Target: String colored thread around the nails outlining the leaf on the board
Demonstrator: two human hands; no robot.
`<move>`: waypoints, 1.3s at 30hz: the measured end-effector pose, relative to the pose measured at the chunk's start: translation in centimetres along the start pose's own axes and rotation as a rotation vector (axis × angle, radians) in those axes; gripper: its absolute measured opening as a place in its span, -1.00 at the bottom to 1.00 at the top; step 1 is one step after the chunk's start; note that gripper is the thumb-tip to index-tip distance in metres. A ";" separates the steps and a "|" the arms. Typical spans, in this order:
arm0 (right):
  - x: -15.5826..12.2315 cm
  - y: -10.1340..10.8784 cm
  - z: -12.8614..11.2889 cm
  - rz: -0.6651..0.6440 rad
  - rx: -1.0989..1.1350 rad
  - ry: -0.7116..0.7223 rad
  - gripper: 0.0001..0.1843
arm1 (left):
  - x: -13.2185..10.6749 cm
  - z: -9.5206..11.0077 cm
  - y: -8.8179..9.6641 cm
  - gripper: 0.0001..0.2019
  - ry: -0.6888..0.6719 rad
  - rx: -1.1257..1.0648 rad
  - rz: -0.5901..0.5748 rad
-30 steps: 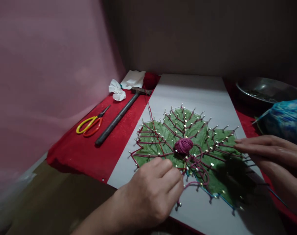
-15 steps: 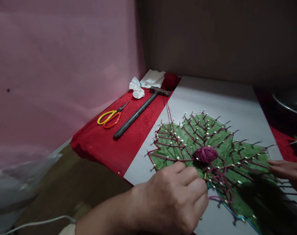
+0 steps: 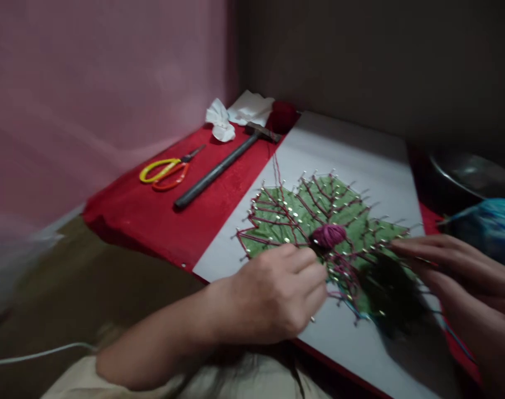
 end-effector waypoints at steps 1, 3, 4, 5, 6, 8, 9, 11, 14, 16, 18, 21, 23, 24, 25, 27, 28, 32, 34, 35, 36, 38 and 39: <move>0.6 -0.2 -1.0 -0.075 0.010 0.045 -0.71 | 0.0 0.0 -0.2 -0.82 -0.005 0.013 -0.015; 1.1 -0.7 -2.5 -0.276 0.001 0.114 -0.70 | 0.1 -0.1 -0.5 -0.82 0.011 0.040 0.002; 1.2 -1.1 -3.1 -0.342 -0.023 0.140 -0.70 | 0.1 -0.1 -0.6 -0.83 0.018 0.050 0.011; 1.2 -1.4 -3.5 -0.386 -0.050 0.166 -0.69 | 0.2 -0.1 -0.6 -0.82 0.026 0.060 0.020; 1.1 -1.7 -3.8 -0.408 -0.072 0.195 -0.68 | 0.2 -0.1 -0.7 -0.82 0.032 0.068 0.022; 0.9 -2.3 -4.2 -0.416 -0.111 0.250 -0.66 | 0.3 -0.1 -0.7 -0.81 0.037 0.088 0.022; 0.8 -2.6 -4.3 -0.411 -0.126 0.274 -0.65 | 0.3 0.0 -0.6 -0.81 0.037 0.099 0.020; 0.6 -2.9 -4.3 -0.399 -0.151 0.313 -0.64 | 0.2 0.1 -0.5 -0.82 0.035 0.113 0.019; 0.6 -2.9 -4.3 -0.364 -0.179 0.346 -0.63 | 0.2 0.2 -0.5 -0.86 0.037 0.114 0.009; 0.8 -2.7 -4.3 -0.329 -0.186 0.348 -0.66 | 0.2 0.2 -0.5 -0.86 0.038 0.111 0.004; 1.1 -2.2 -4.3 -0.306 -0.174 0.325 -0.71 | 0.2 0.2 -0.5 -0.85 0.040 0.112 0.010; 1.7 -1.7 -4.2 -0.277 -0.144 0.271 -0.75 | 0.3 0.1 -0.4 -0.83 0.046 0.114 0.019; 2.2 -1.6 -4.0 -0.258 -0.150 0.229 -0.74 | 0.3 0.1 -0.5 -0.82 0.045 0.111 0.014; 2.5 -1.7 -3.9 -0.252 -0.164 0.209 -0.72 | 0.3 0.1 -0.5 -0.81 0.045 0.108 0.010; 2.9 -1.9 -3.7 -0.255 -0.180 0.188 -0.70 | 0.3 0.1 -0.5 -0.81 0.043 0.106 0.009; 3.7 -2.4 -3.4 -0.288 -0.224 0.152 -0.63 | 0.3 0.1 -0.6 -0.81 0.044 0.107 0.010; 4.1 -2.8 -3.2 -0.319 -0.248 0.139 -0.60 | 0.3 0.1 -0.7 -0.81 0.047 0.109 0.013; 5.4 -4.1 -3.0 -0.491 -0.354 0.122 -0.61 | 0.2 0.0 -1.0 -0.82 0.060 0.117 0.005; 5.9 -4.5 -3.0 -0.553 -0.388 0.109 -0.66 | 0.2 0.0 -1.0 -0.82 0.057 0.120 -0.006; 6.1 -4.7 -3.0 -0.572 -0.400 0.102 -0.68 | 0.2 0.0 -1.0 -0.83 0.056 0.120 -0.010; 6.4 -4.8 -3.0 -0.587 -0.408 0.098 -0.71 | 0.2 0.0 -1.0 -0.82 0.056 0.120 -0.011; 6.7 -4.9 -3.1 -0.591 -0.399 0.098 -0.76 | 0.3 0.0 -0.9 -0.82 0.064 0.117 -0.014; 6.9 -4.8 -3.1 -0.568 -0.373 0.095 -0.78 | 0.3 0.0 -1.0 -0.82 0.069 0.116 -0.014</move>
Point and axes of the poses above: each hand's wrist, its own x-axis towards the middle knuckle, its own y-axis out of the back of the hand, z = x × y, the point moved 1 cm from there along x, towards the middle knuckle, and after that the axes turned 10 degrees about -z, right-handed, at the moved point
